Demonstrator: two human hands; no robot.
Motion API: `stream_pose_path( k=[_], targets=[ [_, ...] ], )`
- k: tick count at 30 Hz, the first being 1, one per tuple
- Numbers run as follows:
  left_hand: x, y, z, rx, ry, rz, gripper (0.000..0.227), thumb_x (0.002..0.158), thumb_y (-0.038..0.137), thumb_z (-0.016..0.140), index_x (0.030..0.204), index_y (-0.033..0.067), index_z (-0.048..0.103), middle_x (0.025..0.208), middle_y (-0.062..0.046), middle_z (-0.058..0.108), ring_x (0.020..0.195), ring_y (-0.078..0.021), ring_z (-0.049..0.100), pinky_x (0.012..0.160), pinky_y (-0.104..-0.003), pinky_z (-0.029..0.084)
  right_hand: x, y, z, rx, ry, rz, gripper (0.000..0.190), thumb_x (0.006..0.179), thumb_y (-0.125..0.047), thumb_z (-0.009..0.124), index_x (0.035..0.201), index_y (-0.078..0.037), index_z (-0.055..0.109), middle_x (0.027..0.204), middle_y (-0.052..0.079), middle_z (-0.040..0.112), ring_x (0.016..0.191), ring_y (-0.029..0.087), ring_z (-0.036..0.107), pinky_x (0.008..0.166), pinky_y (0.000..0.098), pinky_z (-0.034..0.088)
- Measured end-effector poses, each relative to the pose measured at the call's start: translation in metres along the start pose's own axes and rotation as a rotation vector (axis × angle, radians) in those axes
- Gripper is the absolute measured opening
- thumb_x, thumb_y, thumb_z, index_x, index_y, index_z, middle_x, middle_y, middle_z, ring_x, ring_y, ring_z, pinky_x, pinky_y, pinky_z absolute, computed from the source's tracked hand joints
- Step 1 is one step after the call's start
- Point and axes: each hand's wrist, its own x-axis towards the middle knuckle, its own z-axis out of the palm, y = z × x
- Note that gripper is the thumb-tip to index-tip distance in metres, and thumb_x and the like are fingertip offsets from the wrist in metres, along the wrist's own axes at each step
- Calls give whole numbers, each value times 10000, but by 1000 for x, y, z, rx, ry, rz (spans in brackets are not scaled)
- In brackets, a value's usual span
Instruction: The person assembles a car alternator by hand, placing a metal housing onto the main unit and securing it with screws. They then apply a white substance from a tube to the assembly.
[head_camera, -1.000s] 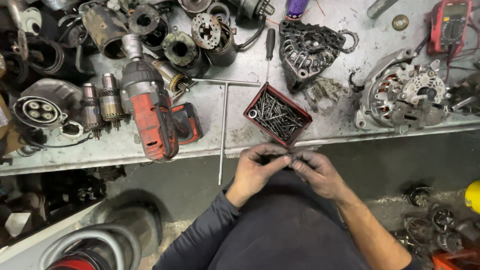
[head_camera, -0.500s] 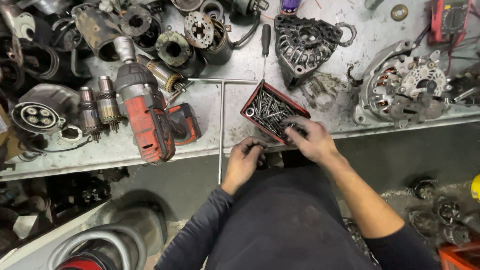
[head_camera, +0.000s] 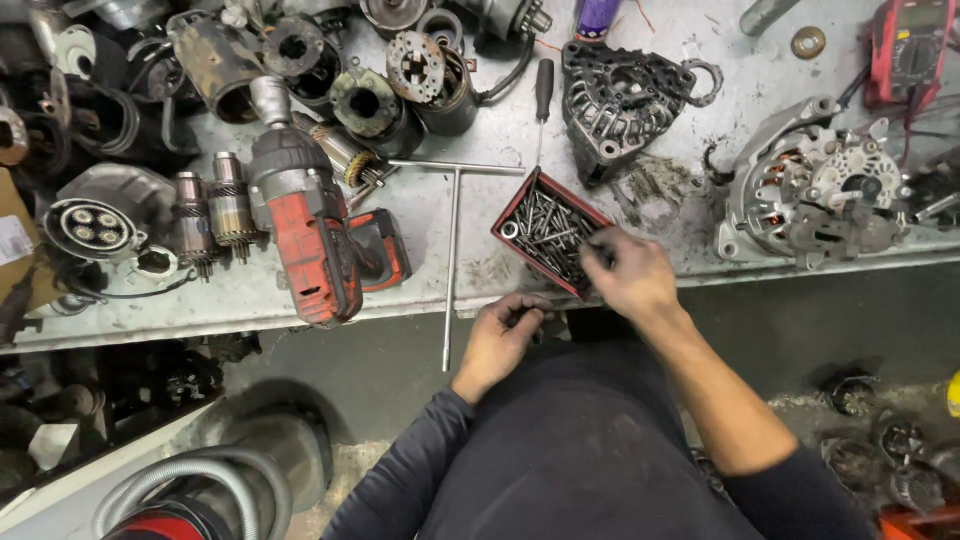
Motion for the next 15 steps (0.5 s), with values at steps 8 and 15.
stream_pose_path(
  k=[8, 15],
  targets=[
    [-12, 67, 20, 111, 154, 325, 204, 917, 112, 779, 1110, 46, 785, 1052, -63, 793, 956, -125, 742, 864, -273, 589, -55, 6, -25, 1775, -476, 525, 145, 1020, -257, 615, 1008, -113, 606, 721, -102, 511, 536, 18, 401, 592, 248, 372],
    [-12, 100, 39, 124, 79, 385, 289, 851, 120, 829, 1125, 50, 771, 1081, -78, 790, 998, -155, 761, 895, -288, 601, -75, -6, -36, 1784, -437, 562, 177, 965, -281, 615, 987, -112, 663, 669, -113, 496, 518, 14, 388, 595, 246, 355]
  ],
)
